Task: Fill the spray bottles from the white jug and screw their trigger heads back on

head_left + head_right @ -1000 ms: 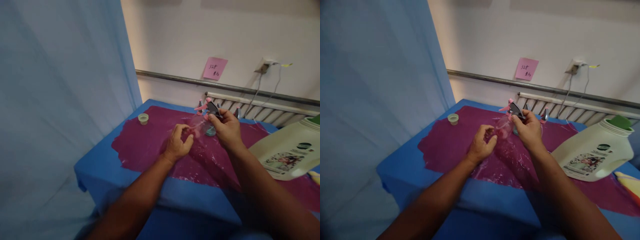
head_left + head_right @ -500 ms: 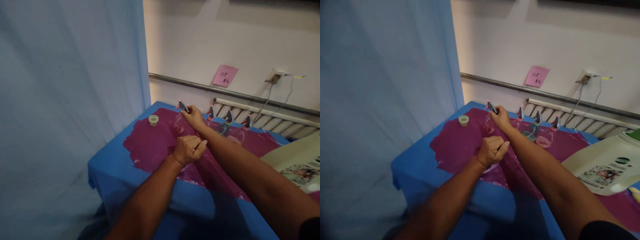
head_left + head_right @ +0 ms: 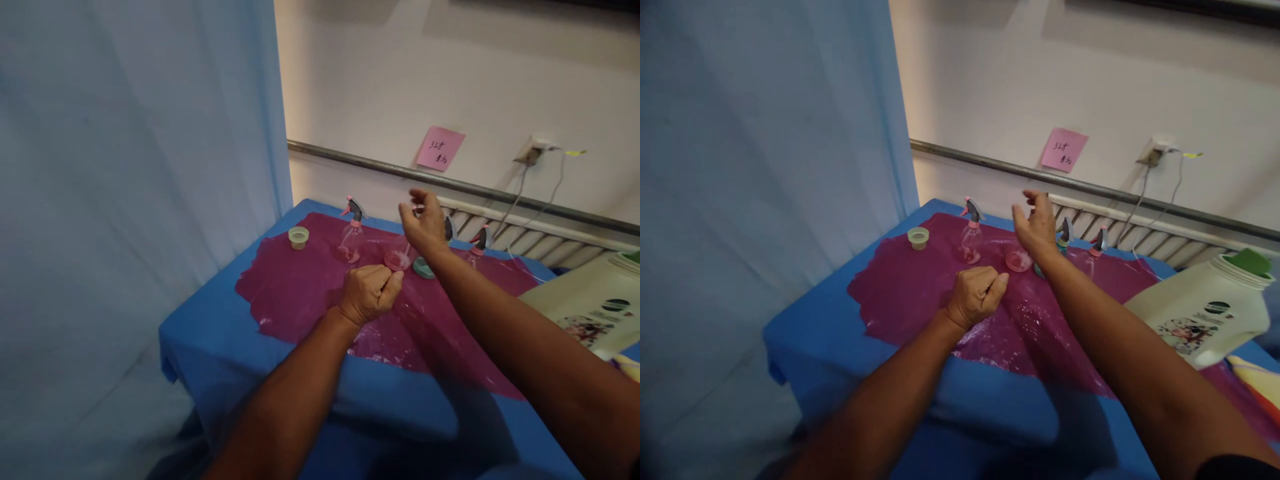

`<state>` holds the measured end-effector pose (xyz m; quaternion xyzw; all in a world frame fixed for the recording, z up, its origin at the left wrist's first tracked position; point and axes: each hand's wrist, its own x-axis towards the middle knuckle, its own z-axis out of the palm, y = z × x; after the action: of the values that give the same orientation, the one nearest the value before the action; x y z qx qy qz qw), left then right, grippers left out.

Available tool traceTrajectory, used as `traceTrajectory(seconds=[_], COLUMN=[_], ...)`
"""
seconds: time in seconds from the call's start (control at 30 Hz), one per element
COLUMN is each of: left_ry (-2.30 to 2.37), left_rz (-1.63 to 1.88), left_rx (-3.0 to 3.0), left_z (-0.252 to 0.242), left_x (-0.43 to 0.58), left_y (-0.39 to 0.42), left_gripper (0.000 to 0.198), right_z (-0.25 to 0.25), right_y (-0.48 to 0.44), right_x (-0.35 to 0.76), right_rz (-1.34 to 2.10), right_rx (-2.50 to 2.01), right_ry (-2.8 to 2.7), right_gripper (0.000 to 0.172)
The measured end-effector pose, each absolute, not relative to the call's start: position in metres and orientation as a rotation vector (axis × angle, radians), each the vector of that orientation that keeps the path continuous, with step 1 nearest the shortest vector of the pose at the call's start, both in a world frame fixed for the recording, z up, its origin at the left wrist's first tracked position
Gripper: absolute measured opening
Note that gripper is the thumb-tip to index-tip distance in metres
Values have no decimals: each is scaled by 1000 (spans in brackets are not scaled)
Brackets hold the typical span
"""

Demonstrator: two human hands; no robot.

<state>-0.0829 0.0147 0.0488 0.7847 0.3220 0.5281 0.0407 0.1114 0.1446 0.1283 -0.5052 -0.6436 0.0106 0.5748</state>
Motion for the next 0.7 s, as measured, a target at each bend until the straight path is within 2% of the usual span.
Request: traceTrajectory(seconds=[0.07,0.27,0.47,0.63,0.7], left_ry=[992,981,1010,1107,1155], left_rz=[1635,1668,1635,1574,1505], left_rx=[2389,2384,2383,2311,2247], left_z=[49,48,43,44,45], left_x=[-84,-84,-83,-80,-78], left_y=[15,18,21,24,25], left_gripper=[56,58,52,15,35], right_z=[126,83,67,83,89], right_y=[147,149,144,123,109], right_x=[131,141,141,141,138], right_rz=[-24,198,322,379,401], right_rx=[-1248,-1393,-1386,-1271,-1223], right_ry=[-1397,-1283,-1288,-1295,-1297], right_gripper=[64,80,43,48,52])
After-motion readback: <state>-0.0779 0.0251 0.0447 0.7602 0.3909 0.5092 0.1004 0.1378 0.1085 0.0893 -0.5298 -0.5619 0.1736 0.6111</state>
